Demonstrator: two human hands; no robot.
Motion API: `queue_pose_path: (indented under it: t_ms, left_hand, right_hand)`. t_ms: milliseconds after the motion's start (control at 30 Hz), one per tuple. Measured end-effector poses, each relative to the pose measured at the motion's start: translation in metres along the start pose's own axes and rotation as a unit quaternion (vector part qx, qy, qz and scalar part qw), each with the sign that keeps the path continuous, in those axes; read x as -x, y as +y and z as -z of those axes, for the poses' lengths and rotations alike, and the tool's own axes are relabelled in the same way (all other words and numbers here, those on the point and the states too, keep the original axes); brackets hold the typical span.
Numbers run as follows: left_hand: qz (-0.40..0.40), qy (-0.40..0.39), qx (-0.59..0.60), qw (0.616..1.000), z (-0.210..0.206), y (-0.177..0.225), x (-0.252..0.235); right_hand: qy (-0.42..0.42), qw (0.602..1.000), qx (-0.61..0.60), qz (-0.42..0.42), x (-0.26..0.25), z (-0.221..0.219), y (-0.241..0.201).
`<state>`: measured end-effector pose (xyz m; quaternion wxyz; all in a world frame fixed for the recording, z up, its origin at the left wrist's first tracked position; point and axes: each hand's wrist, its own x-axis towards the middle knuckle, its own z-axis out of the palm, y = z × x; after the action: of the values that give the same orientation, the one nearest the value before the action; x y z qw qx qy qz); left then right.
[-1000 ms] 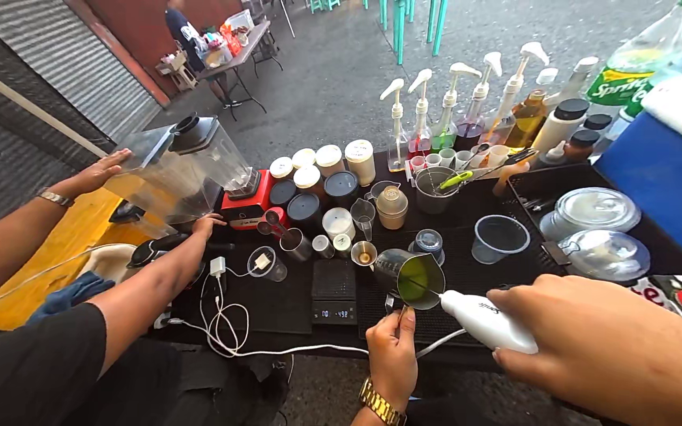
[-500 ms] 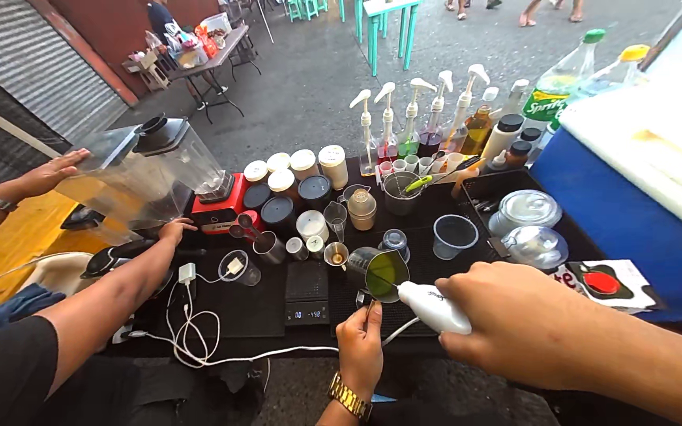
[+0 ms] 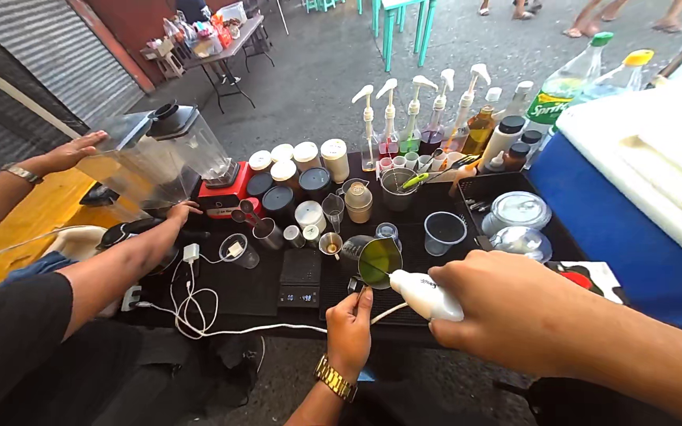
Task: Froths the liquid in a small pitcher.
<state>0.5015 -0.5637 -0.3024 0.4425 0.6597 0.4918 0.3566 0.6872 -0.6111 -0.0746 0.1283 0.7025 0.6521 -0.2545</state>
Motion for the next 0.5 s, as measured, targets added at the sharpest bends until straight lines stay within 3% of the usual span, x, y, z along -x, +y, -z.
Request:
queue_pose_path:
  t_ms: [333, 500]
  left_hand:
    - [0.01, 0.017, 0.019, 1.0, -0.014, 0.018, 0.008]
    - [-0.004, 0.002, 0.013, 1.0, -0.018, 0.028, 0.001]
  right_hand:
    - [0.068, 0.996, 0.016, 0.05, 0.005, -0.007, 0.022]
    - [0.162, 0.983, 0.016, 0.089, 0.007, -0.013, 0.038]
